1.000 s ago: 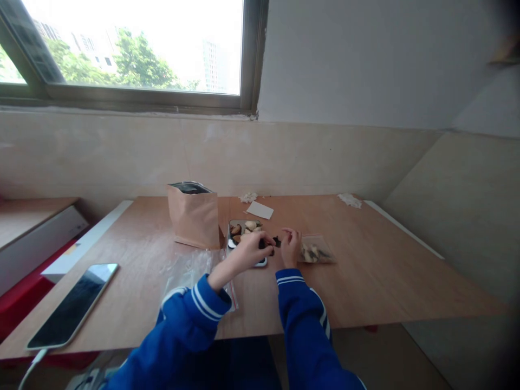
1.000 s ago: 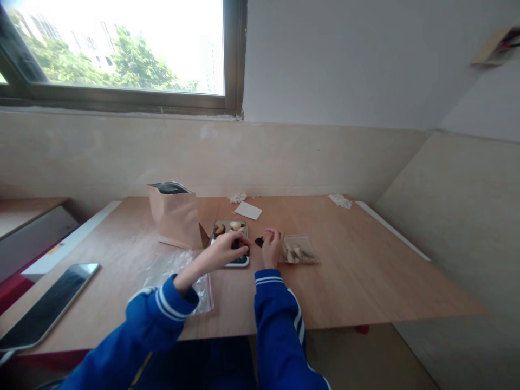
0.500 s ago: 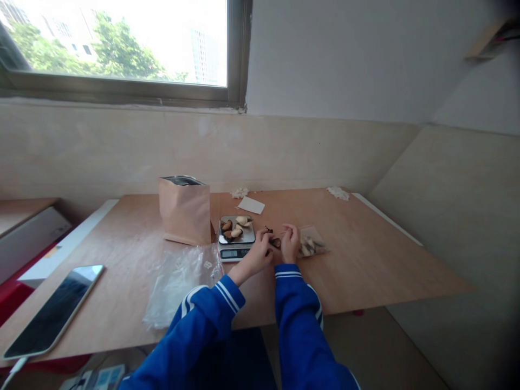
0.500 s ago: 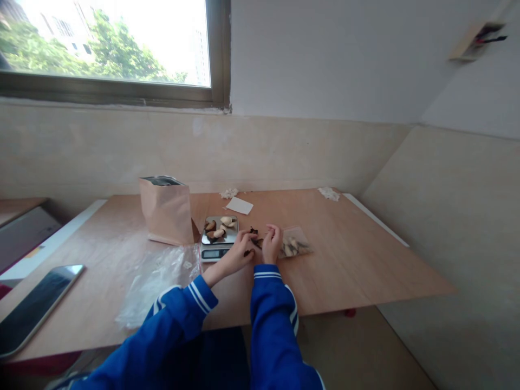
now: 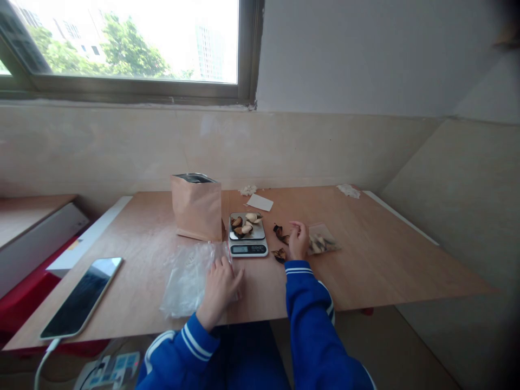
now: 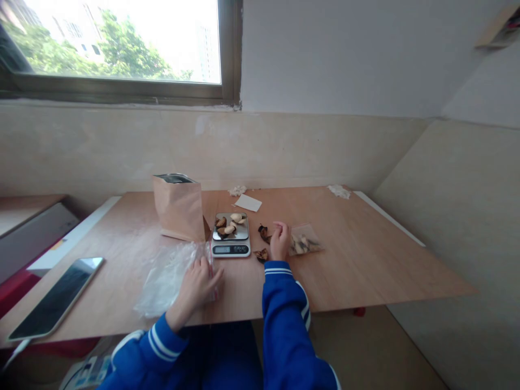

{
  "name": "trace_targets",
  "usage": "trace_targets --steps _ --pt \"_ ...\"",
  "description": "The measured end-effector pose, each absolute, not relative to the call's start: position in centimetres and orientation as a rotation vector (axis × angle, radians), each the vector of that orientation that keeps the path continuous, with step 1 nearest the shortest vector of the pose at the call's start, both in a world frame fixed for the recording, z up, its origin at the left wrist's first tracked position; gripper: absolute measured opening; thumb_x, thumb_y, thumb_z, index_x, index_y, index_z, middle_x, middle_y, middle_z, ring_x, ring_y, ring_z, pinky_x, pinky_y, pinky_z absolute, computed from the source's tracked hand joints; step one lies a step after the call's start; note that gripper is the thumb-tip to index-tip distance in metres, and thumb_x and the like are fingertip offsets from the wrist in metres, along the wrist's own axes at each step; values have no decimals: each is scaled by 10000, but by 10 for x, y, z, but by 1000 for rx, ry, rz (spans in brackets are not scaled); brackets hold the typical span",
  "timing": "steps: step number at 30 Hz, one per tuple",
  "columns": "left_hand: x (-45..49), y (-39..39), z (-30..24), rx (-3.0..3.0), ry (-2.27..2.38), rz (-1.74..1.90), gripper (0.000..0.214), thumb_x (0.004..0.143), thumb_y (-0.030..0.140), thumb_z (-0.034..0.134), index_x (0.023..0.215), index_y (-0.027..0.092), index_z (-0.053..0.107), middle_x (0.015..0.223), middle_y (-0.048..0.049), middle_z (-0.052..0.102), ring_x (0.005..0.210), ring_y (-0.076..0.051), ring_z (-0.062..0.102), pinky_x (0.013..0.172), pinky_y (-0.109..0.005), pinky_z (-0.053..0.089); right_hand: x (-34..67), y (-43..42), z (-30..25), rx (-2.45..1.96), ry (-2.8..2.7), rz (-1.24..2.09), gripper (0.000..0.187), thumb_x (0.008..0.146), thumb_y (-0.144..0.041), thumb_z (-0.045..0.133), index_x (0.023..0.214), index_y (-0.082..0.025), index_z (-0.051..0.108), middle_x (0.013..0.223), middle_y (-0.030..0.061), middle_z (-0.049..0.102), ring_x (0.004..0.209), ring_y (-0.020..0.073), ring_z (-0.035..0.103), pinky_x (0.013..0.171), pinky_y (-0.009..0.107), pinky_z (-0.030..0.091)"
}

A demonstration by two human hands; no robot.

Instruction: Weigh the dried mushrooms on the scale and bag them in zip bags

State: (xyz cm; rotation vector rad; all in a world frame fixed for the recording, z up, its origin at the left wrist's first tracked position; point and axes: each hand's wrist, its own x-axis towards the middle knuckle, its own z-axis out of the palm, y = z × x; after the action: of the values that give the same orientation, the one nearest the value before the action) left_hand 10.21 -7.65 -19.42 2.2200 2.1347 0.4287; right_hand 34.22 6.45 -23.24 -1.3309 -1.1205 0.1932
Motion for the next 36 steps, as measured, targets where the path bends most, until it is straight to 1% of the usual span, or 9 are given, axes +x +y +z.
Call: trace_targets --steps 6,12,17,21,23,26,29,33,36 --pt "89 -77 -200 2127 1956 553 158 872 171 412 762 178 526 802 -97 614 805 -237 609 746 -350 447 318 13 -211 -1222 -1065 232 240 882 -365 411 880 -194 579 916 100 624 864 225 589 810 381 477" --pt "92 -83 -187 1873 1655 1048 170 877 249 390 713 219 425 702 -12 538 650 -170 528 635 -290 426 228 -84 -210 -1237 -1154 887 320 891 -513 498 1054 -249 576 949 72 649 841 223 611 749 350 494" --pt "92 -96 -176 1775 1438 1307 211 876 311 389 686 224 415 647 9 492 593 -148 475 578 -264 409 202 -87 -214 -1211 -1143 1074 378 829 -593 551 917 -229 606 787 42 650 686 209 597 657 333 492" --pt "80 -91 -154 1374 1625 1625 261 898 321 354 653 232 358 588 39 413 555 -134 425 549 -248 368 232 -67 -202 -1257 -1134 1122 431 780 -649 570 692 -227 551 571 -18 507 503 156 461 484 286 398" --pt "73 -83 -141 1253 1661 1680 251 880 303 377 642 230 350 586 43 408 562 -131 417 554 -243 360 247 -61 -187 -1168 -1340 1181 407 778 -617 607 714 -217 578 637 -6 541 555 153 487 523 282 421" --pt "64 -70 -129 1191 1686 1599 259 838 302 408 598 228 346 536 43 403 539 -132 412 527 -244 333 261 -49 -165 -985 -1647 1204 363 862 -551 545 966 -220 652 854 37 625 738 178 578 677 308 493" --pt "57 -60 -127 1187 1712 1465 289 826 332 404 562 228 353 492 39 397 509 -136 408 510 -253 310 263 -21 -157 -1011 -1686 910 322 949 -424 414 1103 -242 631 1075 72 619 999 210 592 847 350 503" --pt "56 -55 -134 1209 1824 1431 307 826 351 405 551 219 368 507 28 426 533 -144 422 520 -258 287 258 29 -176 -1105 -1923 458 293 854 -153 483 1102 -200 629 1222 110 568 1206 245 510 1041 436 405" --pt "65 -51 -144 1218 1931 1403 316 832 362 418 560 205 448 552 3 510 566 -157 466 535 -265 279 252 50 -192 -1177 -2123 293 342 809 -66 490 1103 -177 625 1227 121 579 1199 248 514 1041 437 405"
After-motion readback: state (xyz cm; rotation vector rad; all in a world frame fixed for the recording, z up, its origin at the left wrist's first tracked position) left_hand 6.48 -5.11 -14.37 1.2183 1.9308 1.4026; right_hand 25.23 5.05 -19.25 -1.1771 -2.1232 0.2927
